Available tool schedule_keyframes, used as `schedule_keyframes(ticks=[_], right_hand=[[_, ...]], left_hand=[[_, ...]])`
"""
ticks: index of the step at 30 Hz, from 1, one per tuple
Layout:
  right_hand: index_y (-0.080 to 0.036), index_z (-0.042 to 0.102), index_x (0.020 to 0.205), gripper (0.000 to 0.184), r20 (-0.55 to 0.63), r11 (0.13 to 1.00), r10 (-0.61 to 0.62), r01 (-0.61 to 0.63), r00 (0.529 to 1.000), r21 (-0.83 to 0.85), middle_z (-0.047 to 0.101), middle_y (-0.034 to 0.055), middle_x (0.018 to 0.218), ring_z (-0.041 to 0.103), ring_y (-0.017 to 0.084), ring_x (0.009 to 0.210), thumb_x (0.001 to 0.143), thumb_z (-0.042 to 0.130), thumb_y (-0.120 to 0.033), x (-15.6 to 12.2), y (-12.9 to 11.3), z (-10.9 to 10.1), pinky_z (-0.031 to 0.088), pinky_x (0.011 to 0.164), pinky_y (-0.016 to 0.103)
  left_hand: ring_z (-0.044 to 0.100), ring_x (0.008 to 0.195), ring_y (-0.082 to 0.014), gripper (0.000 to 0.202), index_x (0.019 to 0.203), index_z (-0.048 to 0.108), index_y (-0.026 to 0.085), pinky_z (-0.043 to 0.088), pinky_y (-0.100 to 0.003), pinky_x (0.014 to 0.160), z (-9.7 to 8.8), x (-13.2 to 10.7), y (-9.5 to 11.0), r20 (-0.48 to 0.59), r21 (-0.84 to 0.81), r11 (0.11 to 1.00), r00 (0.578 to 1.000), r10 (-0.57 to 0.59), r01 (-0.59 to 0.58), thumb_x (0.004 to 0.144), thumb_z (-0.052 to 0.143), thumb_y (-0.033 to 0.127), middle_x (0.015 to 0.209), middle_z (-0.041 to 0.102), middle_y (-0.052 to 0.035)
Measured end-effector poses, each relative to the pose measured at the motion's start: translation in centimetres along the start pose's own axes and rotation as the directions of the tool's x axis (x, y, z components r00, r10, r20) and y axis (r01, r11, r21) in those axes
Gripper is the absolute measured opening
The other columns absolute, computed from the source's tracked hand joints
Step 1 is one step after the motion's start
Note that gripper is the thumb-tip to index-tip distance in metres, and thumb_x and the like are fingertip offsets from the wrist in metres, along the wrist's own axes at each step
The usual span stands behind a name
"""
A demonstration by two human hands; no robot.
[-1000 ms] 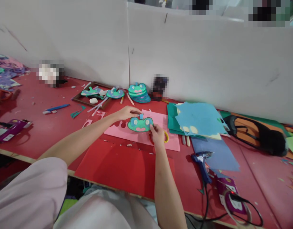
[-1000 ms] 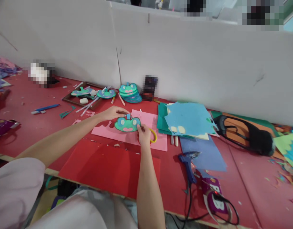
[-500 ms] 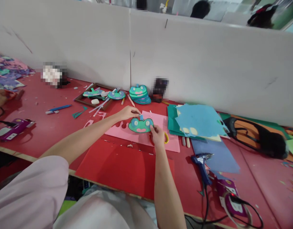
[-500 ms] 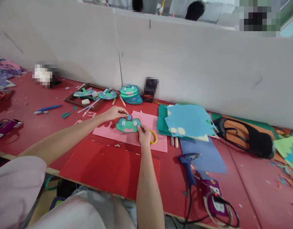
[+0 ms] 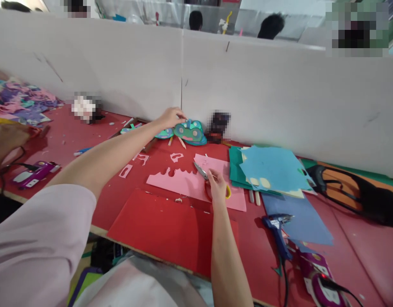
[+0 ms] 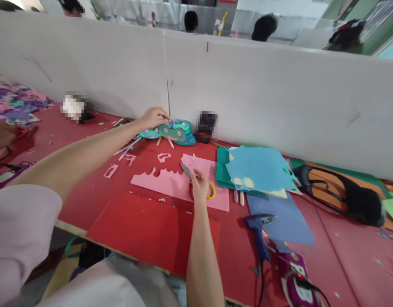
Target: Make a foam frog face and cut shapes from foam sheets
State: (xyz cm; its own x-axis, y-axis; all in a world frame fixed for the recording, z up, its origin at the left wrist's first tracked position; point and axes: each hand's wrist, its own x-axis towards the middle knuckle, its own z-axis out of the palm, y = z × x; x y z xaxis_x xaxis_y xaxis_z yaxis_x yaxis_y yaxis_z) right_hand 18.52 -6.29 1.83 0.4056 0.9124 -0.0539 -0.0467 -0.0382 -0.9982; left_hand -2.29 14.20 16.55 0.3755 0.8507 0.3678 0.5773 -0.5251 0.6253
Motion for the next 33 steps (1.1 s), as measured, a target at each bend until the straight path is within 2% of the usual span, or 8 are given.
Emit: schedule_keyframes(ticks=[4, 9, 13, 17, 24, 30, 33], right_hand=[[-0.014, 0.063, 0.096, 0.045, 0.009, 0.999, 0.034, -0.034, 0.999, 0.000, 0.067, 0.0087, 0.099, 0.063, 0.021, 0.086, 0.066, 0.064, -0.048, -0.1, -0.2, 0.1, 0.052, 0.065, 0.029], [-0.014, 0.064, 0.095, 0.043, 0.012, 0.999, 0.034, -0.034, 0.999, 0.007, 0.067, 0.0078, 0.096, 0.062, 0.020, 0.086, 0.067, 0.065, -0.047, 0.0, -0.1, 0.1, 0.051, 0.068, 0.029], [-0.014, 0.063, 0.092, 0.041, -0.029, 1.000, 0.014, -0.014, 0.999, -0.009, 0.067, 0.0078, 0.090, 0.062, 0.020, 0.079, 0.070, 0.061, -0.048, -0.3, 0.1, 0.4, 0.051, 0.064, 0.030], [-0.014, 0.062, 0.090, 0.035, -0.092, 0.980, -0.144, 0.129, 0.985, -0.151, 0.065, 0.0086, 0.089, 0.060, 0.019, 0.081, 0.076, 0.055, -0.045, -1.0, 0.2, 1.1, 0.048, 0.068, 0.030], [-0.017, 0.061, 0.087, 0.019, -0.011, 0.864, -0.395, 0.367, 0.919, -0.346, 0.061, 0.0071, 0.090, 0.056, 0.018, 0.087, 0.084, 0.049, -0.030, -2.0, -0.3, 2.5, 0.045, 0.073, 0.030], [-0.019, 0.061, 0.093, 0.017, 0.095, 0.787, -0.478, 0.474, 0.873, -0.394, 0.062, 0.0068, 0.096, 0.054, 0.019, 0.095, 0.087, 0.046, -0.024, -2.2, 0.0, 3.6, 0.043, 0.085, 0.034], [-0.020, 0.060, 0.096, 0.017, 0.147, 0.770, -0.489, 0.505, 0.860, -0.390, 0.061, 0.0070, 0.097, 0.054, 0.019, 0.096, 0.087, 0.046, -0.023, -2.1, 0.4, 4.0, 0.043, 0.087, 0.035]], left_hand=[[0.059, 0.077, -0.0160, 0.017, 0.082, 0.069, 0.010, 0.044, -0.030, 0.079, -0.7, 1.2, 0.3, 0.055, -0.049, 0.995, 0.995, -0.088, 0.091, 0.068, 0.064, 0.018, 0.080, 0.066, -0.0069], [0.062, 0.076, -0.0169, 0.018, 0.085, 0.067, 0.007, 0.045, -0.034, 0.081, -0.2, 1.8, 0.5, 0.137, -0.120, 0.981, 0.982, -0.133, 0.149, 0.069, 0.063, 0.014, 0.079, 0.068, -0.0099], [0.063, 0.077, -0.0168, 0.018, 0.089, 0.064, 0.008, 0.046, -0.032, 0.077, 0.2, 2.6, -0.2, 0.083, -0.134, 0.971, 0.979, -0.187, 0.197, 0.072, 0.058, 0.010, 0.081, 0.068, -0.0092], [0.063, 0.075, -0.0159, 0.018, 0.090, 0.063, 0.010, 0.046, -0.030, 0.073, 0.1, 3.5, -1.7, -0.005, -0.177, 0.951, 0.966, -0.259, 0.254, 0.074, 0.054, 0.009, 0.082, 0.068, -0.0084], [0.062, 0.078, -0.0182, 0.012, 0.081, 0.062, 0.016, 0.043, -0.033, 0.077, 0.3, 5.5, -5.0, 0.000, -0.288, 0.904, 0.944, -0.329, 0.315, 0.072, 0.055, 0.011, 0.073, 0.066, -0.0054], [0.060, 0.078, -0.0184, 0.010, 0.080, 0.060, 0.018, 0.042, -0.031, 0.074, 0.0, 6.5, -8.2, -0.089, -0.273, 0.885, 0.906, -0.414, 0.378, 0.074, 0.053, 0.014, 0.076, 0.065, -0.0053], [0.059, 0.075, -0.0173, 0.007, 0.081, 0.060, 0.016, 0.043, -0.030, 0.072, 1.4, 6.1, -9.0, -0.011, -0.240, 0.884, 0.910, -0.415, 0.401, 0.075, 0.056, 0.016, 0.076, 0.065, -0.0053]])
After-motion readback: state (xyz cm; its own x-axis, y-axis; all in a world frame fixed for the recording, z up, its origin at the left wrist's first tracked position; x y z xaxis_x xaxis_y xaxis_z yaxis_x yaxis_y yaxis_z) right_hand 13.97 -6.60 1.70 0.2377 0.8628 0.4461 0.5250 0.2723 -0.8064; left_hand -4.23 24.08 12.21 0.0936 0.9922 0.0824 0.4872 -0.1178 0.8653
